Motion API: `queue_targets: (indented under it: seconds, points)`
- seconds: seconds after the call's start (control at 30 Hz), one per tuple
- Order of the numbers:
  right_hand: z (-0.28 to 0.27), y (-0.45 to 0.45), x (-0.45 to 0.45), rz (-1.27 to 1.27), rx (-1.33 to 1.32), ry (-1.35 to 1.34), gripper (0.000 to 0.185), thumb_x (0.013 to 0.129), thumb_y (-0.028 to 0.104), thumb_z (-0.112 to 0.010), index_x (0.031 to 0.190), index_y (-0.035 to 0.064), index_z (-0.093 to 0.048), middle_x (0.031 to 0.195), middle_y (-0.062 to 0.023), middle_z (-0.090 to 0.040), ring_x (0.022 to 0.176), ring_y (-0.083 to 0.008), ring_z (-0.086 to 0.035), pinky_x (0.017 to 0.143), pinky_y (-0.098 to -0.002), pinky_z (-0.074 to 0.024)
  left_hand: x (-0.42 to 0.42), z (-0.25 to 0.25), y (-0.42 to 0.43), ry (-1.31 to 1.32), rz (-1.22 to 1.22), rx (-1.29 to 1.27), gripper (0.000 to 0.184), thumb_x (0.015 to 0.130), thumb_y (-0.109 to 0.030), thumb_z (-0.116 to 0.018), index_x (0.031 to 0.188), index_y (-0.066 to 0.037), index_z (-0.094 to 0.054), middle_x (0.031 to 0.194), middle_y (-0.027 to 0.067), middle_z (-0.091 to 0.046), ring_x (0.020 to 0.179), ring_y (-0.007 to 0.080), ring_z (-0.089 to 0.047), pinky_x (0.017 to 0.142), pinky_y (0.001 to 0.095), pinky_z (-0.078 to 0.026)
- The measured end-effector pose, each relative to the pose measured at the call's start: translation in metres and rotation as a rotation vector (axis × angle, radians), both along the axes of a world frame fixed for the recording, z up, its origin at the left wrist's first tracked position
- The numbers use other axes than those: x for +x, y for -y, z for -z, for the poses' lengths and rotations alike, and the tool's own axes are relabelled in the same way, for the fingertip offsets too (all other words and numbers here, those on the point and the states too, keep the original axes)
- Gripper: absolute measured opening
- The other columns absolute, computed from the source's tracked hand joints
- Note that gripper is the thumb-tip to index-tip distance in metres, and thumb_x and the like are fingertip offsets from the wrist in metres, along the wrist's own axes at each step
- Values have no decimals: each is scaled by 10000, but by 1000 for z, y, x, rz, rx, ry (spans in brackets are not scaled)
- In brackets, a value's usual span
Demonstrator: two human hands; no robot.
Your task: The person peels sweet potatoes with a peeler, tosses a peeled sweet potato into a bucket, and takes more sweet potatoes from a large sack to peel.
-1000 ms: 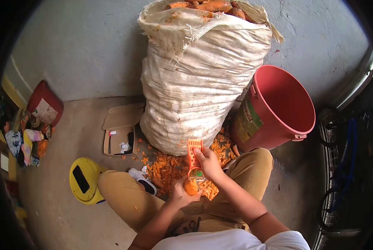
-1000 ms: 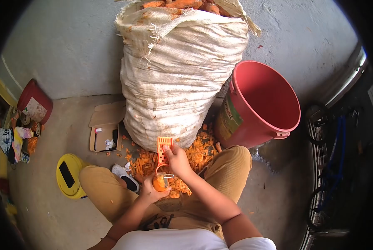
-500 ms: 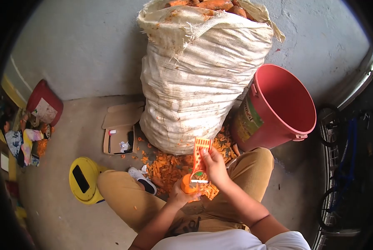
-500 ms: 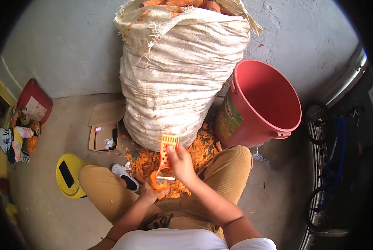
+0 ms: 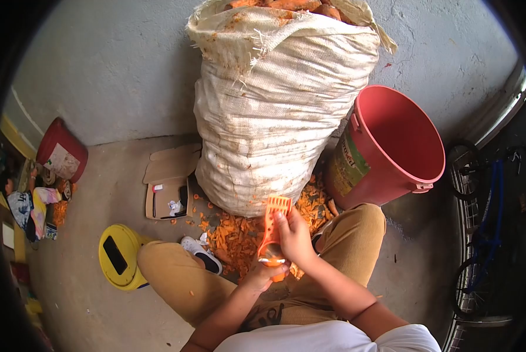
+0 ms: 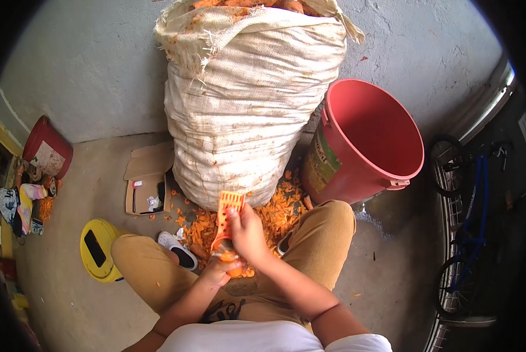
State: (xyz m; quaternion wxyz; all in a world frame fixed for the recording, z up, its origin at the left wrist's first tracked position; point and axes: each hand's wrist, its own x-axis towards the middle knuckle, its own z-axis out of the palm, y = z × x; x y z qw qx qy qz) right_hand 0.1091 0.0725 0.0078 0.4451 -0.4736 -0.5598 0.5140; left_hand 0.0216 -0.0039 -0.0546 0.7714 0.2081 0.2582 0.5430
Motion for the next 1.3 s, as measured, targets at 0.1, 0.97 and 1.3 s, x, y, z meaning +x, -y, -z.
queue_targets:
  seconds: [0.1, 0.97, 1.3]
  points:
    - [26, -40, 21, 266, -158, 2, 206, 884, 213, -417, 916, 27, -500, 681, 0, -509, 513, -46, -431, 445, -175, -357, 2, -18, 3, -27, 78, 201, 436, 577, -34, -668, 948, -81, -443, 742, 70, -513, 642, 153, -502, 507, 258, -409]
    - [11, -41, 27, 76, -98, -171, 191, 886, 192, -419, 913, 14, -480, 667, -4, -509, 525, -54, -481, 472, -202, -422, -19, -7, 6, 452, 454, -128, 497, 727, -221, -630, 1126, -105, -358, 946, 68, -376, 581, 121, -434, 456, 219, -400]
    - [23, -22, 21, 102, -211, -402, 175, 844, 104, -498, 977, 0, -450, 831, -31, -540, 684, -53, -496, 583, -191, -428, -25, -24, -6, -44, 159, -66, 425, 730, -208, -636, 1058, -44, -420, 875, 97, -515, 655, 160, -544, 483, 253, -446]
